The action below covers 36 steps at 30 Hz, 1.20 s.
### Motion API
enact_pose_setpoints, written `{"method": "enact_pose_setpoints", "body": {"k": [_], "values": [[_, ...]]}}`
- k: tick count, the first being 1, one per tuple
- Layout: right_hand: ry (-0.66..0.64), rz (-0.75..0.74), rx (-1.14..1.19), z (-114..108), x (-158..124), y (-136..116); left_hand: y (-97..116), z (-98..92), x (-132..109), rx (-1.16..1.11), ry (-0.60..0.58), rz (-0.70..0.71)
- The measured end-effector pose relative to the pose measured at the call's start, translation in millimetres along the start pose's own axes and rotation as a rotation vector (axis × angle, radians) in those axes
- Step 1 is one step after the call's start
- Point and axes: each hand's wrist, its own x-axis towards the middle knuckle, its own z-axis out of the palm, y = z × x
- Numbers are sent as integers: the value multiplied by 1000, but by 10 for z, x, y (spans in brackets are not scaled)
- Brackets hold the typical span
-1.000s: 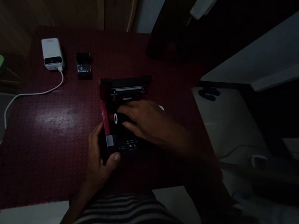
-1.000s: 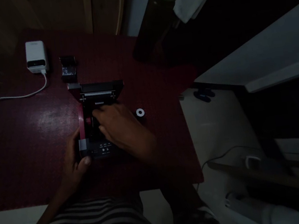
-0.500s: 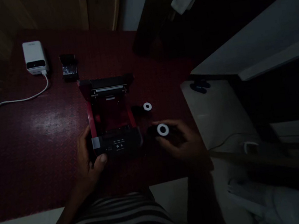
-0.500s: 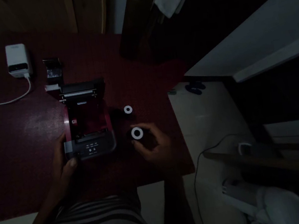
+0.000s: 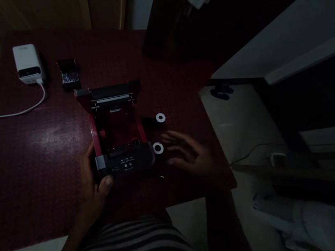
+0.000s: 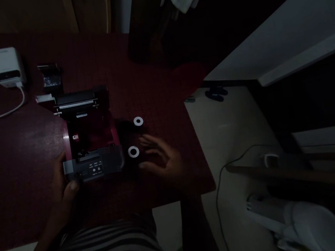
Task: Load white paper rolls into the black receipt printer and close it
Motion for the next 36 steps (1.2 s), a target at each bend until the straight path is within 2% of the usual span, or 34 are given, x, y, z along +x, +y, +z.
{"method": "enact_pose_setpoints", "body": {"k": [2, 4, 8, 11, 13, 16, 18, 19, 20, 22, 23, 25, 27, 31, 36], "values": [[110, -12, -27, -70, 138, -57, -28, 1, 6, 46, 3, 68], [197, -60, -127, -49, 357, -36, -51, -1, 12, 84, 13, 113], [182, -186, -305, 173, 800, 147, -58, -12, 22, 71, 11, 123], [175, -213, -334, 258, 873, 138, -54, -17, 26, 66, 11, 116], [162, -231, -332, 178, 751, -59, -60, -17, 29, 69, 12, 127], [72, -290, -373, -94, 424, -617, -63, -15, 33, 74, 4, 166], [-83, -347, -426, -238, 241, -1024, -50, -16, 36, 90, -19, 179], [-251, -367, -464, -261, 193, -1189, -42, -17, 37, 100, -28, 183], [-343, -387, -513, -239, 180, -1312, -36, -19, 39, 108, -32, 185], [-437, -444, -632, -70, 256, -1420, -32, -24, 40, 119, -37, 189], [-439, -508, -684, 65, 331, -1415, -36, -28, 40, 124, -40, 196], [-462, -594, -821, 376, 500, -1342, -58, -35, 35, 133, -52, 220], [-478, -603, -989, 669, 634, -1269, -88, -41, 28, 137, -64, 246], [-531, -447, -1231, 1013, 743, -1279, -138, -44, 20, 131, -68, 275], [-638, -269, -1268, 1102, 855, -1348, -152, -48, 32, 135, -75, 286]]}}
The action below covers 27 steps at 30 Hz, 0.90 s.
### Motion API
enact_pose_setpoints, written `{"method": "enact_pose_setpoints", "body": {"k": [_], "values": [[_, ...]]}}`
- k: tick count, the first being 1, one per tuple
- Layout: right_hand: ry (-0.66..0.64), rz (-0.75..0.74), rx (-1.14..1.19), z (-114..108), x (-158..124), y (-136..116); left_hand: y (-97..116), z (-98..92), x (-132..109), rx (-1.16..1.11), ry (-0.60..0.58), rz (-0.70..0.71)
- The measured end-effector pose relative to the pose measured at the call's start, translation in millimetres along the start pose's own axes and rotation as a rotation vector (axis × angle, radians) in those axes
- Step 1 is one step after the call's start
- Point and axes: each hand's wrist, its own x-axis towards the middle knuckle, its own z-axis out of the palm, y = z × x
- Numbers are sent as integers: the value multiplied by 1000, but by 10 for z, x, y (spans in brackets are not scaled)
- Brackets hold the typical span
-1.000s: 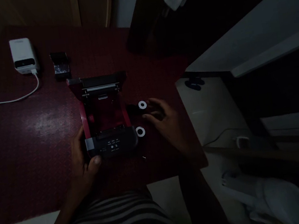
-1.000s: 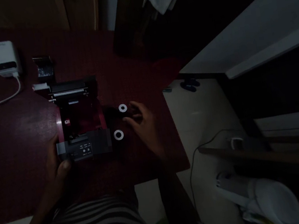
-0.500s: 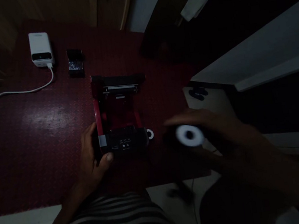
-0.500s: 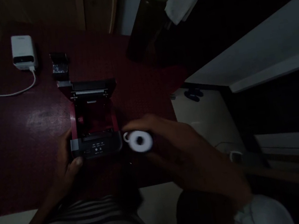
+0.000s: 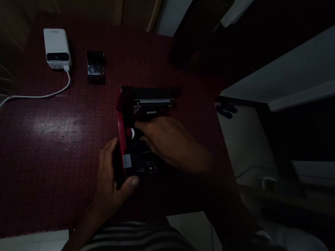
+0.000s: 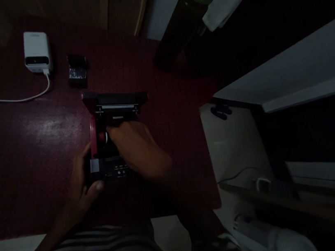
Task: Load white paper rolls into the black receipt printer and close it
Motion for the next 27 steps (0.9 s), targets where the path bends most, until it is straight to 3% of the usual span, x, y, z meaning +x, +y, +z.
{"method": "enact_pose_setpoints", "body": {"k": [5, 11, 17, 20, 22, 25, 27], "values": [[-20, 13, 15, 72, 98, 40, 2, -4, 3, 3, 5, -2], [100, -31, 204, 198, 71, 106, 31, -15, -6, -32, -1, -29], [266, -355, 466, 240, -261, 356, 207, -211, 62, -93, -30, -200], [356, -433, 508, 298, -480, 412, 323, -315, 382, -94, 61, -189], [429, -411, 479, 366, -560, 397, 374, -336, 711, -76, 132, -92], [576, -407, 415, 499, -577, 333, 418, -289, 1181, -94, 204, 39], [697, -399, 364, 600, -566, 283, 450, -231, 1350, -99, 227, 55]]}}
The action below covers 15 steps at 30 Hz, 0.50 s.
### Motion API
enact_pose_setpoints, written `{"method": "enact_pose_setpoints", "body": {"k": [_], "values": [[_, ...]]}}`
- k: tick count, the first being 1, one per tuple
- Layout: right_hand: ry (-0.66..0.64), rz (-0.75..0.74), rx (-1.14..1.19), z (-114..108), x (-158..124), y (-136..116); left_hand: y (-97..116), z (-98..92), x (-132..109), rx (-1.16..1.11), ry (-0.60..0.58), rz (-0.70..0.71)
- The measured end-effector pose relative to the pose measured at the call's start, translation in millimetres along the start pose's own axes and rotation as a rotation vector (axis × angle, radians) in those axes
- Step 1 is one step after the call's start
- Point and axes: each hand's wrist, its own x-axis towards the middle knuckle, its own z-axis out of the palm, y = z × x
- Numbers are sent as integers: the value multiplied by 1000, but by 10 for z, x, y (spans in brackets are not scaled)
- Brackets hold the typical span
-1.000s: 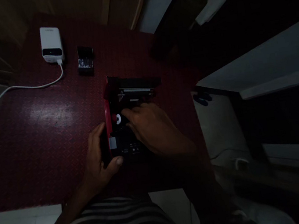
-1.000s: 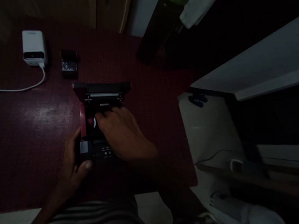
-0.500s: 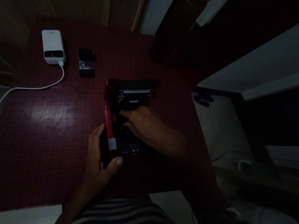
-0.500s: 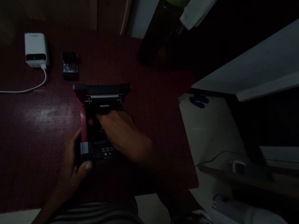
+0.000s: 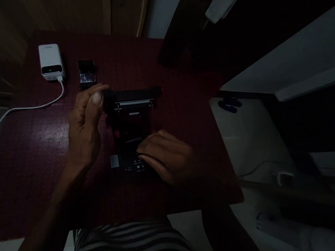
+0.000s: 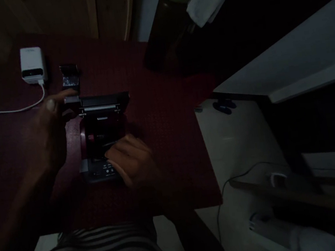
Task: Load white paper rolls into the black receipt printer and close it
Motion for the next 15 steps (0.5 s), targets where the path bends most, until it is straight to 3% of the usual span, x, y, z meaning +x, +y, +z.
{"method": "enact_pose_setpoints", "body": {"k": [3, 8, 12, 15], "values": [[134, -35, -169, 126, -93, -51, 58, 76, -53, -15, 47, -16], [294, -7, -370, 194, -223, -192, 123, 37, -525, 6, 63, -167], [268, 46, -354, 165, -238, -231, 117, -7, -783, -39, 36, -439], [233, 77, -272, 149, -222, -232, 133, -13, -826, -111, -25, -552]]}}
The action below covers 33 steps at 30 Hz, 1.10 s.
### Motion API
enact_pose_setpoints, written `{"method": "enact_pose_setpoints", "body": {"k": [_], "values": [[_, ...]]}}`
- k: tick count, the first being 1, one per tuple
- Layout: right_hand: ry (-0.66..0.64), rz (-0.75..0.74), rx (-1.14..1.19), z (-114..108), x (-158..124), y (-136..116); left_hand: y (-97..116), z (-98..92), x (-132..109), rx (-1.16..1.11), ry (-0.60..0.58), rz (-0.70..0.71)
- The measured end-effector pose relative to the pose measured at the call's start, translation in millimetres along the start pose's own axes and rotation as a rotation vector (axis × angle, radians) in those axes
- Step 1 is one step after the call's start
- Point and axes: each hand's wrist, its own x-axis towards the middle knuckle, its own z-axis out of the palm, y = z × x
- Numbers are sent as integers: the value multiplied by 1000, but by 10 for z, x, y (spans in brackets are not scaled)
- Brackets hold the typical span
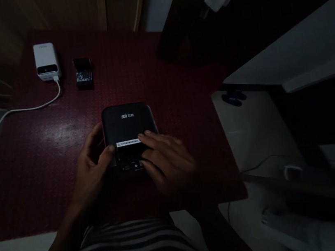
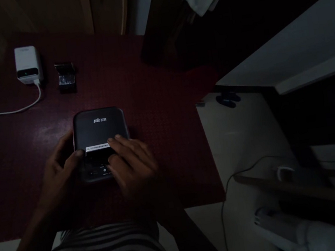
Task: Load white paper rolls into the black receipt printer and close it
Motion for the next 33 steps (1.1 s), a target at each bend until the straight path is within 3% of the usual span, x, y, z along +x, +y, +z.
{"method": "enact_pose_setpoints", "body": {"k": [6, 14, 21, 26, 33], "values": [[-111, 100, 71, -34, 40, -53, 55, 12, 14, -1, -26, 11], [-51, 121, 141, 14, -40, -37, -17, 0, -52, -47, 2, -18], [167, 401, 177, 75, -402, -24, -84, -74, -169, -8, 2, 25], [105, 608, 252, 96, -523, -77, -21, -31, -175, 8, 17, 12], [86, 669, 344, 96, -520, -44, -3, -17, -167, -77, 5, -63]]}}
